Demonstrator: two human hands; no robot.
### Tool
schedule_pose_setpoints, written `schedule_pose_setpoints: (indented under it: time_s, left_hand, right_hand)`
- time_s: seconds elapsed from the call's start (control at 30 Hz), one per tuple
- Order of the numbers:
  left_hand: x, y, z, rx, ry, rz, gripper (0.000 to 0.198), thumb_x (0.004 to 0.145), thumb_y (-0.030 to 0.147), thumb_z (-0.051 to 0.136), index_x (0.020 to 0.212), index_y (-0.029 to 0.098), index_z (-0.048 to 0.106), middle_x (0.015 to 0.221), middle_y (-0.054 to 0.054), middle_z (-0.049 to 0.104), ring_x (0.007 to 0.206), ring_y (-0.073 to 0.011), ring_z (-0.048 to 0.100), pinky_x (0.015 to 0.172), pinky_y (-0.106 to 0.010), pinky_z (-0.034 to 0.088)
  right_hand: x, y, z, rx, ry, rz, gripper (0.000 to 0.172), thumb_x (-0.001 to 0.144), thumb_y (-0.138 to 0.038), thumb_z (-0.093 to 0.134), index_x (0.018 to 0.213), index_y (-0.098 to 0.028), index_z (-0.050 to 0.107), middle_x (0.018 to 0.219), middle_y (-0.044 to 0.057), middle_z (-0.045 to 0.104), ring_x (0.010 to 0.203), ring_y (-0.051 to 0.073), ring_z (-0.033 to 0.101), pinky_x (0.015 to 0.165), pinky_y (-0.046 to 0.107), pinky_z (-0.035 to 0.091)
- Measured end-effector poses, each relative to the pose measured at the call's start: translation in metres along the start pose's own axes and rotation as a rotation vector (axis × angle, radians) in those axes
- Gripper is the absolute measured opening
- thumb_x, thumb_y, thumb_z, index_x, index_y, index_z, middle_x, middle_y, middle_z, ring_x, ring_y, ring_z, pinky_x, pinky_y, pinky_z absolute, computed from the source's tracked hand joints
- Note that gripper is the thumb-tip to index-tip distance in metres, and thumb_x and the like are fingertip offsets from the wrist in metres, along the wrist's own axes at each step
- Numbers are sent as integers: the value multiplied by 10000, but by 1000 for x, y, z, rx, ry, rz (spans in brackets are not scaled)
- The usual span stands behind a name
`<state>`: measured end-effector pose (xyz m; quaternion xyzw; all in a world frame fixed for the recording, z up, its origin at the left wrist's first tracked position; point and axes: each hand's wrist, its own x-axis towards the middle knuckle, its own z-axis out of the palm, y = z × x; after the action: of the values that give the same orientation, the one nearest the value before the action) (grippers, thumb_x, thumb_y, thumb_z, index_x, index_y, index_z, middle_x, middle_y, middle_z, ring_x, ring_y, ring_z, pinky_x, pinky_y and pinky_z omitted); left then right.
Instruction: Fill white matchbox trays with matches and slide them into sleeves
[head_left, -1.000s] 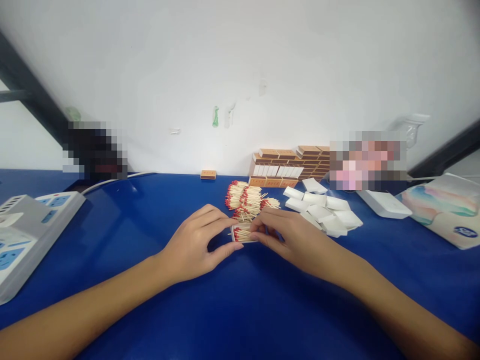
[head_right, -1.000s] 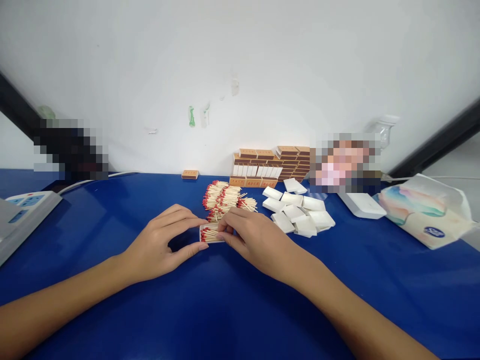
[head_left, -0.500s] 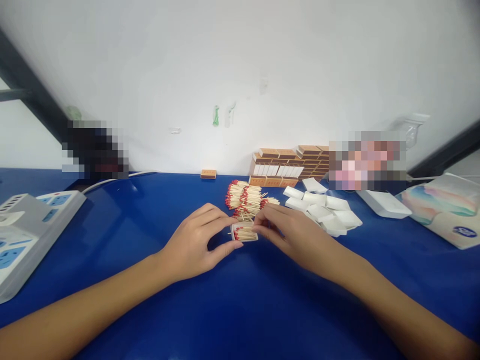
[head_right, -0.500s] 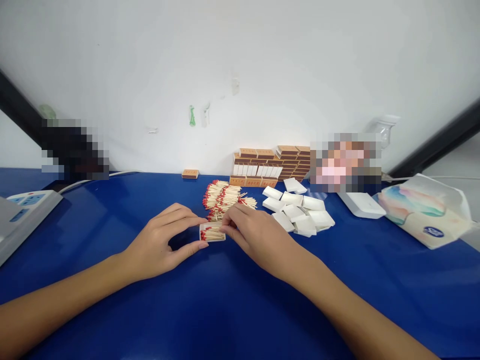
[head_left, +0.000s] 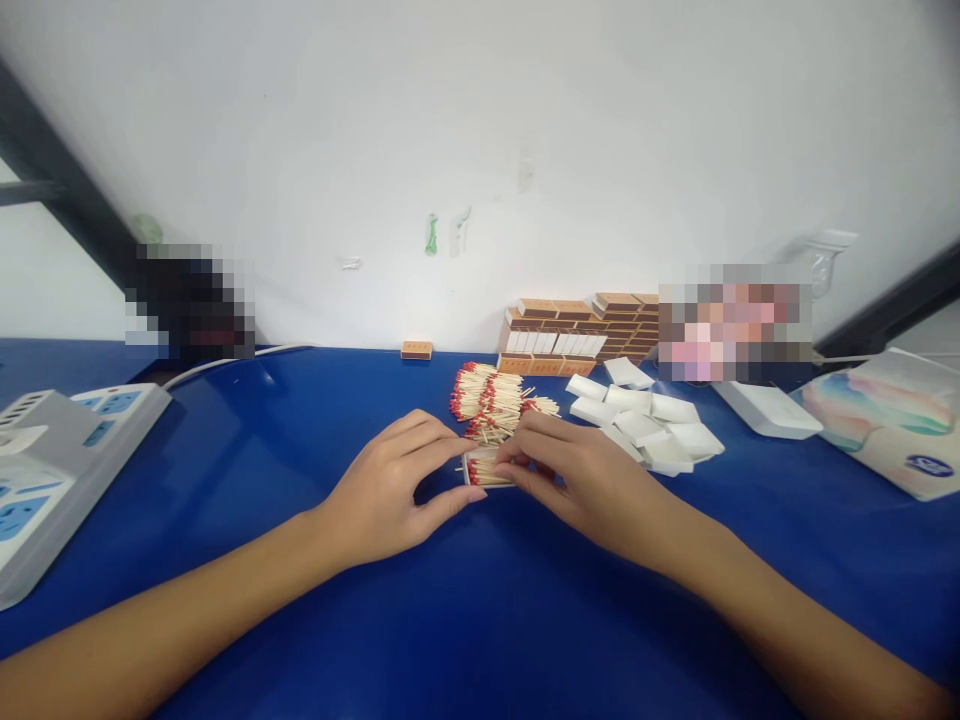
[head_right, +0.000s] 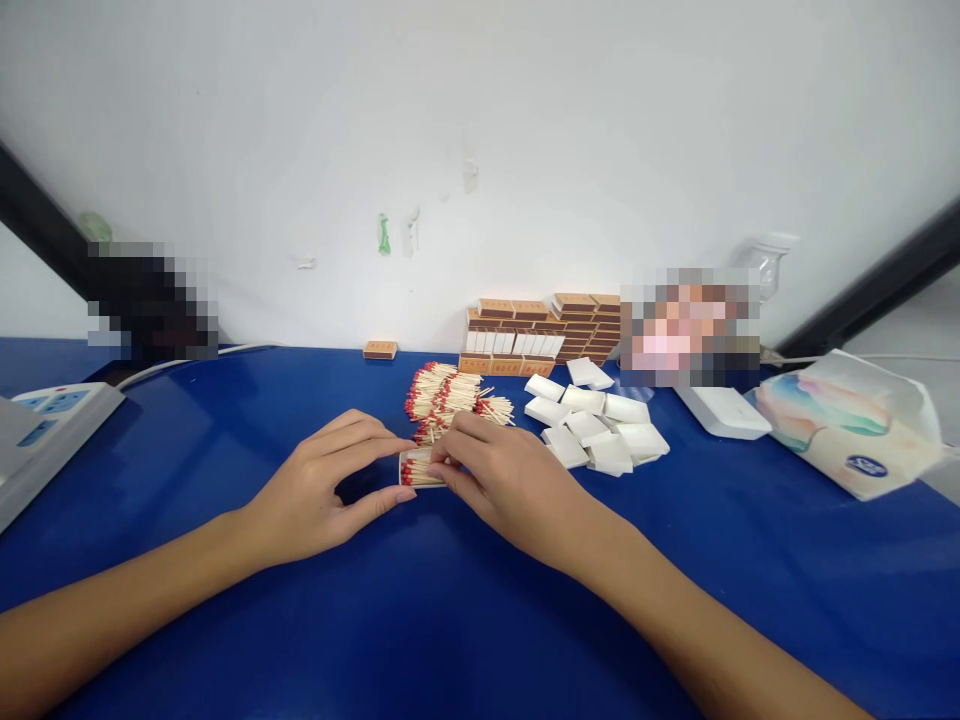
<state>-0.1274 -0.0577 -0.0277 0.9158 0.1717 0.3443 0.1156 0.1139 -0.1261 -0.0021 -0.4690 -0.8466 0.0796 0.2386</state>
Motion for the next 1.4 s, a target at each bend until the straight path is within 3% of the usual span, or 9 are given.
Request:
schedule_pose_setpoints:
  time_s: [0.13, 0.3, 0.43, 0.57, 0.83, 1.07, 1.23, 1.4]
  left_hand:
    - [1, 0, 0, 14, 10, -13, 336, 955, 347, 719, 1249, 190, 678, 1067, -91, 733, 989, -226, 656, 914, -420, 564]
    - [1, -1, 0, 49, 25, -21, 316, 961, 359, 713, 1224, 186, 689, 1052, -92, 739, 967, -232, 660, 908, -433, 555]
    - [1, -2, 1, 69, 25, -42, 308, 968, 367, 704, 1214, 182, 692, 1054, -93, 740, 972, -239, 657, 914, -440, 545]
    - [1, -1, 1, 71, 29, -36, 313, 966, 367, 708, 1205, 167, 695, 1053, -93, 739, 981, -235, 652, 927, -438, 544]
    - [1, -1, 0, 70, 30, -28, 311, 967, 363, 707, 1202, 161, 691, 1046, -92, 734, 979, -232, 644, 922, -435, 547]
    - [-1, -2, 2, 66, 8, -38, 317, 965, 367, 712, 1208, 165, 691, 1054, -79, 735, 985, -220, 639, 922, -421, 548]
    - [-2, 0, 1, 35, -32, -25, 331, 965, 371, 712, 1221, 164, 682, 1068, -81, 733, 1002, -221, 631, 929, -412, 543]
    - [-1, 2, 1, 3, -74, -1, 345, 972, 359, 705, 1258, 168, 670, 1071, -71, 727, 1016, -213, 614, 939, -398, 535]
  right_hand:
    - [2, 4, -7, -26, 65, -1, 124, 1038, -228, 549, 978, -204, 654, 922, 58, 663, 786, 179, 616, 672, 301, 451]
    - [3, 37, -24, -157, 158, 116, 194, 1033, -280, 531, 929, -207, 678, 854, 54, 676, 720, 181, 591, 654, 312, 426]
    - [2, 57, -32, -208, -22, 252, 227, 995, -347, 594, 843, -207, 691, 807, 42, 678, 699, 188, 588, 617, 305, 385]
    - [2, 59, -25, -159, -192, 305, 164, 951, -337, 666, 847, -212, 684, 815, 28, 684, 726, 187, 604, 631, 295, 395]
    - [-4, 63, -14, -224, -206, 300, 187, 1010, -268, 550, 842, -205, 601, 851, 55, 673, 712, 189, 584, 625, 305, 389]
    - [-2, 37, -26, -77, -141, 216, 188, 1057, -328, 512, 926, -220, 595, 873, 34, 646, 756, 182, 583, 664, 296, 412]
    - [0, 6, -10, -45, -158, 121, 119, 1062, -252, 509, 974, -206, 574, 969, 50, 655, 794, 187, 615, 681, 313, 441]
    - [0, 2, 1, -86, -94, 59, 81, 1046, -244, 556, 986, -195, 577, 972, 55, 647, 796, 199, 625, 677, 326, 454]
